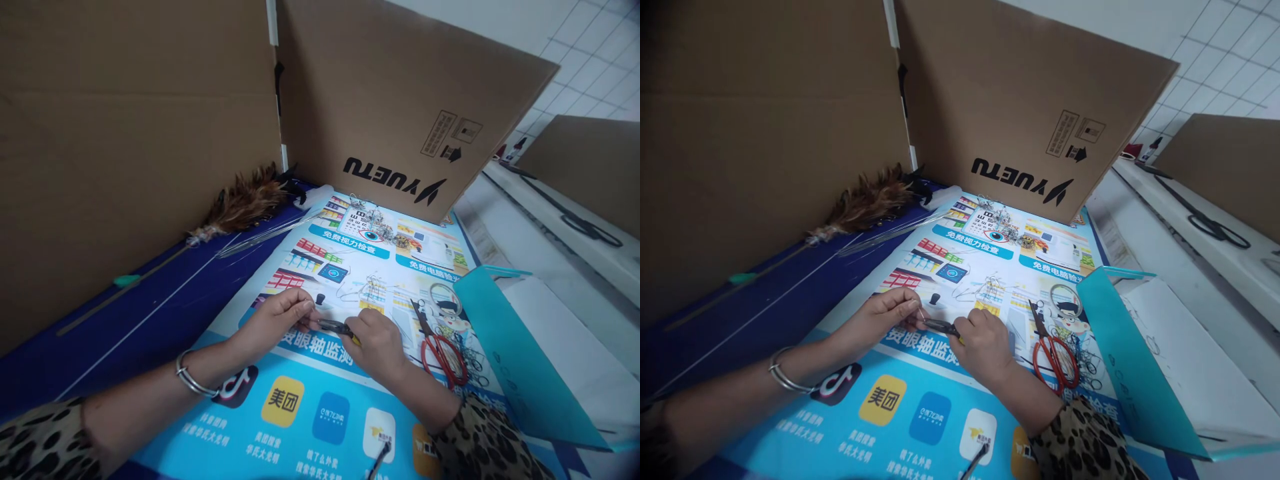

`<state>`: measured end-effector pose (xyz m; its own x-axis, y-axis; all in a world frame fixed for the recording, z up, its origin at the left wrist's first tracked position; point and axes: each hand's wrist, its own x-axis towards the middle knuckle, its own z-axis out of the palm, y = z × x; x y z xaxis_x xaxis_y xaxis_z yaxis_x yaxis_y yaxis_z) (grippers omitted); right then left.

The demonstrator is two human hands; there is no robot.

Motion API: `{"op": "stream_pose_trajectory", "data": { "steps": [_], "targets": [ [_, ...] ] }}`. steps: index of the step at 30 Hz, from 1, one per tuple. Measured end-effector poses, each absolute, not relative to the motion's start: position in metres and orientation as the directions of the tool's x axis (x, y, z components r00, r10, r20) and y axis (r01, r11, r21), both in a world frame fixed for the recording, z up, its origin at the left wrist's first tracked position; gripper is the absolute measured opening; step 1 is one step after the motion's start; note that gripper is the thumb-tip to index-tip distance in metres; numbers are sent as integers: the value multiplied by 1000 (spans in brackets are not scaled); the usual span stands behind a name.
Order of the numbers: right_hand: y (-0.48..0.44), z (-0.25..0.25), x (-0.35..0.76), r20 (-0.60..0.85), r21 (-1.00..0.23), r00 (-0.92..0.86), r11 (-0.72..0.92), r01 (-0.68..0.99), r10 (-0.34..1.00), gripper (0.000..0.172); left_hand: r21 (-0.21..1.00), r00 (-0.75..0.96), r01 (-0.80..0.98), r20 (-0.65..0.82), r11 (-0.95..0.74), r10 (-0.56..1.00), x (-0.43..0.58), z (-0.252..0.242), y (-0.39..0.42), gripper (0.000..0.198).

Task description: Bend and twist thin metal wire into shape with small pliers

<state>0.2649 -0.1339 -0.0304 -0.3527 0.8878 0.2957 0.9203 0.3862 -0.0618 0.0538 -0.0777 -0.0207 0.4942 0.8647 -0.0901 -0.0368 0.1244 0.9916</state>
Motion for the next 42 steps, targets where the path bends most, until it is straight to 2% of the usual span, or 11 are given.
{"op": "stream_pose_trajectory", "data": {
  "steps": [12, 22, 28, 33, 37, 42],
  "targets": [
    [-133, -29, 265, 303, -47, -349, 379, 924, 887, 19, 995, 498, -15, -81, 102, 863, 53, -22, -77, 21],
    [-133, -28, 267, 324, 62, -414, 418, 907, 851, 16, 991, 504, -7, -113, 134, 856, 53, -27, -77, 22],
    [-134, -25, 267, 314, 133, -481, 464, 876, 819, 13, 986, 565, 10, -145, 169, 812, 53, -32, -74, 23],
    [-137, -22, 265, 284, 201, -549, 511, 836, 786, 13, 990, 618, 87, -141, 111, 774, 52, -30, -75, 19],
    [-138, -24, 265, 259, 180, -572, 542, 821, 778, 12, 986, 658, 157, -151, 62, 738, 51, -26, -76, 18],
    [-137, -29, 265, 256, 127, -550, 536, 835, 795, 14, 985, 665, 138, -167, 99, 728, 51, -26, -75, 18]
  ]
}}
